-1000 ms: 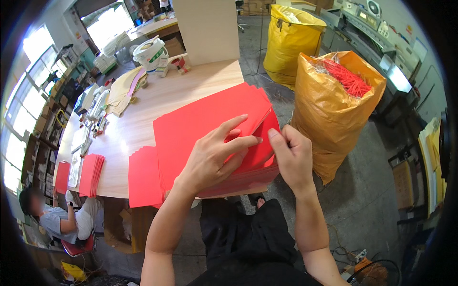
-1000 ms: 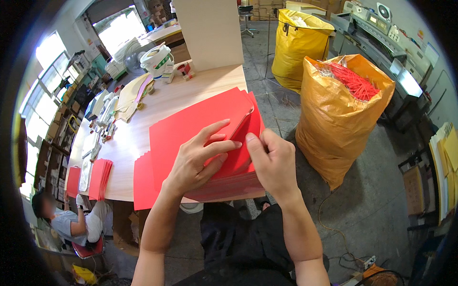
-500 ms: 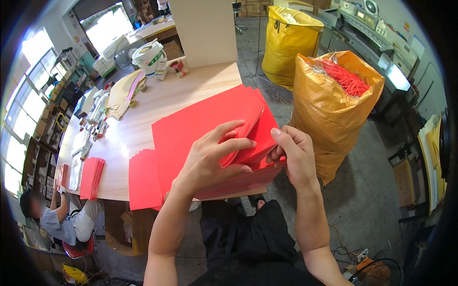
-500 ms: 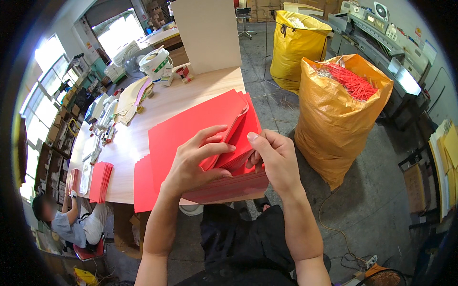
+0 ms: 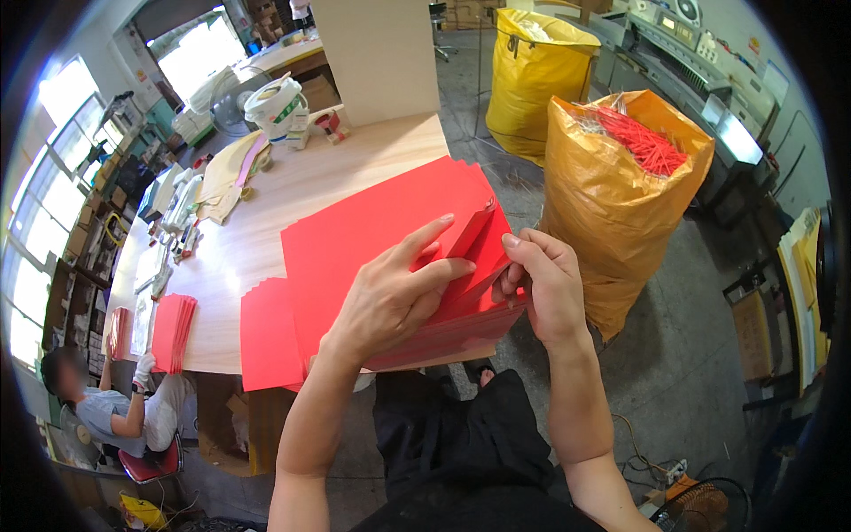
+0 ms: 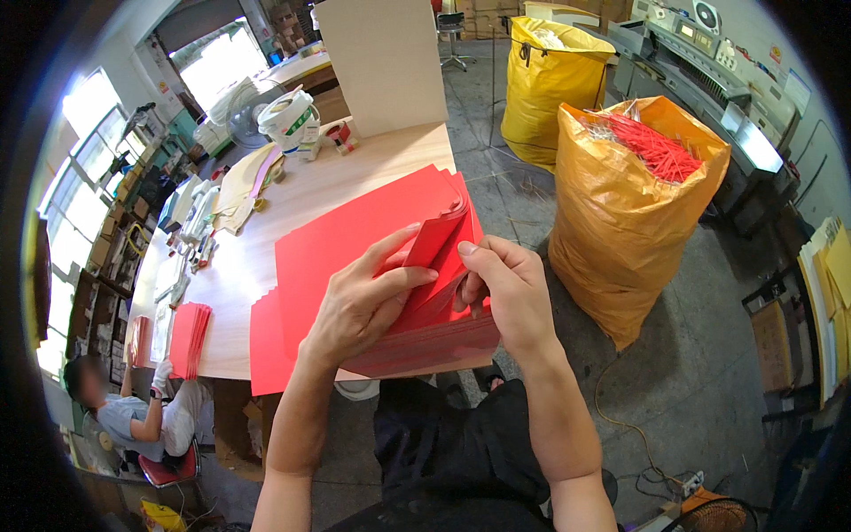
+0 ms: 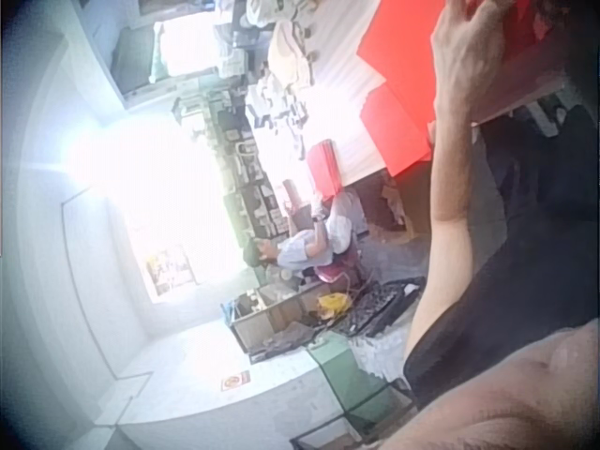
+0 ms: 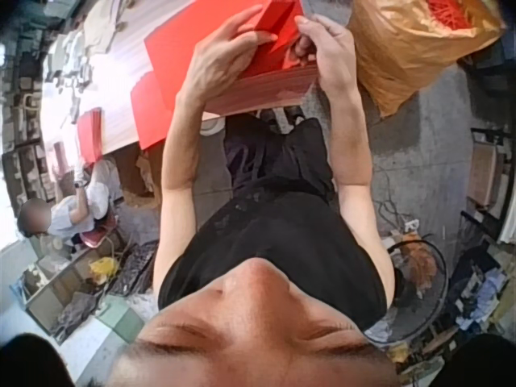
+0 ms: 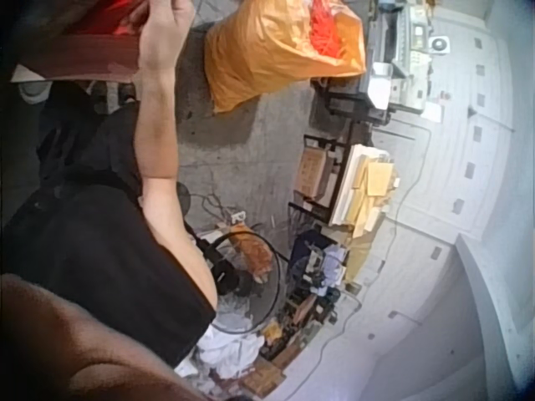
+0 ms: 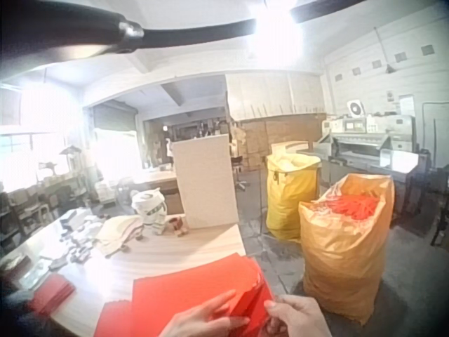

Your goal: The person counts red paper sheets by hand from a large stack and places the smaller groups onto a separate pile on the table.

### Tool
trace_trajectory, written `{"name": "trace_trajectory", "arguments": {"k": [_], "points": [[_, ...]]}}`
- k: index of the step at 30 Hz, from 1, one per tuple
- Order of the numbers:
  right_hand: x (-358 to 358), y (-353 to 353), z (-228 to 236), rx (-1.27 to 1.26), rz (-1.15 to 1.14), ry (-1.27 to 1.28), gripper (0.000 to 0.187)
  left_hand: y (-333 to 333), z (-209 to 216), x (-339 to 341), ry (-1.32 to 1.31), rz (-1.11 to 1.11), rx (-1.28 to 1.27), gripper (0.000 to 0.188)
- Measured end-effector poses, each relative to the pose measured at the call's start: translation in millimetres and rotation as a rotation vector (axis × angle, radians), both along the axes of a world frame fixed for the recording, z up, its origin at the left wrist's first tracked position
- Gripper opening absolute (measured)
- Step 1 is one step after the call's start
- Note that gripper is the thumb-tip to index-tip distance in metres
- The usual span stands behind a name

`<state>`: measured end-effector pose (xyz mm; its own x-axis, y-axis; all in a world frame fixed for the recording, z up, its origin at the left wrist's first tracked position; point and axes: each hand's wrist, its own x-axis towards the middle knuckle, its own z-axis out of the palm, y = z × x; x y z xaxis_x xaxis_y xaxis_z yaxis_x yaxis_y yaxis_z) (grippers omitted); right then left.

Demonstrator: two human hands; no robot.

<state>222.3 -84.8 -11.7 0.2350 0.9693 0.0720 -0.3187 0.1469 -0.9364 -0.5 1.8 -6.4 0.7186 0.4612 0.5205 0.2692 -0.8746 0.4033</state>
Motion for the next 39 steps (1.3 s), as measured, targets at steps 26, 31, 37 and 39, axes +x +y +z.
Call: {"name": "trace_trajectory", "arguments": {"k": [26,31,37,39], "points": [[-8,-26,-18,0.392,-0.503,-1.071,0.016,-2,5,2,-0.064,-0.029,-0.063,0.064],[-9,-32,-23,0.385,-0.011,-1.177,0.035,-8,4,3,0.166,0.003,0.201,0.077],[-7,-31,-24,0.367,-0.01,-1.163,0.038,-7,-2,7,0.145,0.013,0.203,0.079],[-7,-28,-21,0.348,0.005,-1.136,0.039,-3,-3,11,0.142,0.039,0.214,0.077]]}}
